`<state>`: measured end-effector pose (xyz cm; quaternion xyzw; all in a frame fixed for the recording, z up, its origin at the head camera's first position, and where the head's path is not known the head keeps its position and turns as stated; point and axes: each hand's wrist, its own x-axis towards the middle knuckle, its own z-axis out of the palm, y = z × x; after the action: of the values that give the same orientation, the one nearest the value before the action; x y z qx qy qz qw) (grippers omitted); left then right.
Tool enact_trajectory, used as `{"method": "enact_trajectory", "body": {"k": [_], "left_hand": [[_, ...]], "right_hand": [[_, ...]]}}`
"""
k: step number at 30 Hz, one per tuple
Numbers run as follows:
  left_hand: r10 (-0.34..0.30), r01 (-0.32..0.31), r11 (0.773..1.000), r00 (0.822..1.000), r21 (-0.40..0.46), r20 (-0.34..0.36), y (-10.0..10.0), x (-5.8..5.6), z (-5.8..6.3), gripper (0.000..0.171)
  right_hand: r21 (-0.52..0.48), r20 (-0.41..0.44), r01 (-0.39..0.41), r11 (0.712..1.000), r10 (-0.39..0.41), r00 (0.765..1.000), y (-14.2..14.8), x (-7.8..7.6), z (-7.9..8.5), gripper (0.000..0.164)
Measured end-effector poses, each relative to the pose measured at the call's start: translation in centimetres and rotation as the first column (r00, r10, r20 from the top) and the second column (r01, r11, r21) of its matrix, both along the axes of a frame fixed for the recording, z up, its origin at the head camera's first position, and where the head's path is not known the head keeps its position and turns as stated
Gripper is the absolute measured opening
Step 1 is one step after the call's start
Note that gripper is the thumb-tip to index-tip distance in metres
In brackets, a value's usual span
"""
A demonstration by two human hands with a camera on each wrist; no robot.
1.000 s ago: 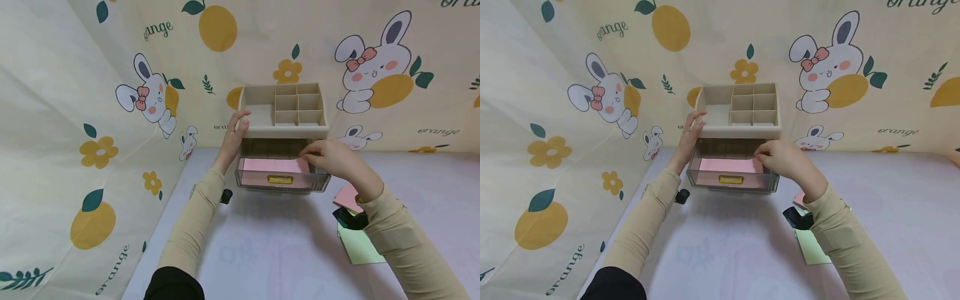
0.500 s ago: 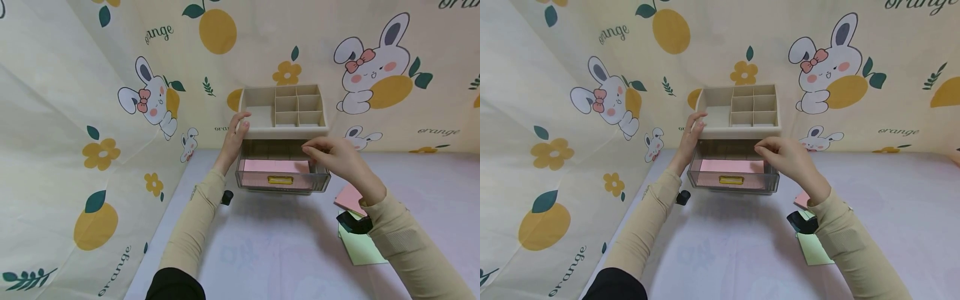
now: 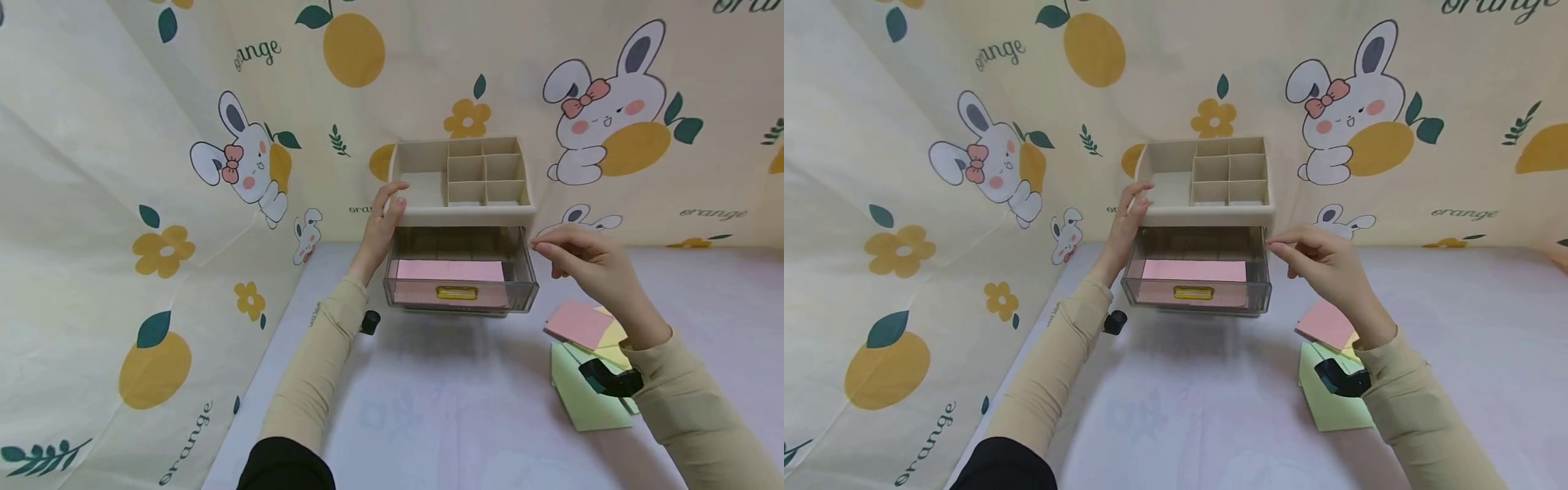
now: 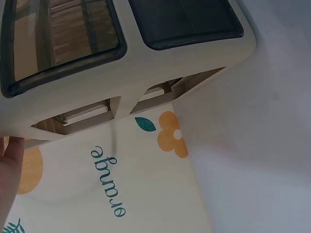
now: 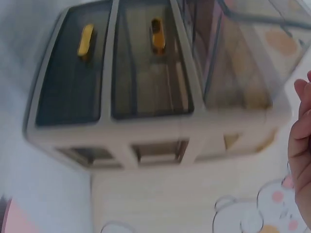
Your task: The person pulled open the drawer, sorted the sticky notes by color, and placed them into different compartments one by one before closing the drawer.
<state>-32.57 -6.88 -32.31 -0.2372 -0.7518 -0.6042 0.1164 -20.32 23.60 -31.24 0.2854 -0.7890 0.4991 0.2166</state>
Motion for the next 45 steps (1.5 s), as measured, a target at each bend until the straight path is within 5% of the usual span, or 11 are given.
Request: {"method": "enact_trajectory", "body": {"k": [4, 8, 16, 26, 45], "left_hand": [[-0.002, 0.002, 1.0, 1.0, -0.017, 0.014, 0.0, 1.2, 0.9, 0.044], [-0.012, 0.014, 0.999, 0.999, -0.036, 0.035, 0.0, 3.0, 2.3, 0.041], [-0.016, 0.016, 0.999, 1.0, -0.032, 0.018, -0.1, 2.8, 2.4, 0.041], [-0.008, 0.009, 0.999, 0.999, -0.037, 0.043, -0.4, 2.9, 2.1, 0.041], [-0.032, 0.033, 0.999, 0.999, -0.014, 0.029, -0.1, 2.8, 2.3, 0.042]], "right_hand": [[0.058, 0.099, 0.128, 0.99, -0.133, 0.986, 1.8, 0.7, -0.8, 0.019], [0.114, 0.219, 0.161, 0.98, -0.183, 0.958, 3.8, 1.3, -2.1, 0.019], [0.285, 0.343, 0.218, 0.933, -0.311, 0.886, 7.4, 2.1, -4.4, 0.02], [0.473, 0.396, 0.131, 0.871, -0.343, 0.852, 9.4, 1.3, -7.3, 0.031], [0.56, 0.526, -0.031, 0.828, -0.326, 0.786, 9.9, -0.9, -11.1, 0.053]]}}
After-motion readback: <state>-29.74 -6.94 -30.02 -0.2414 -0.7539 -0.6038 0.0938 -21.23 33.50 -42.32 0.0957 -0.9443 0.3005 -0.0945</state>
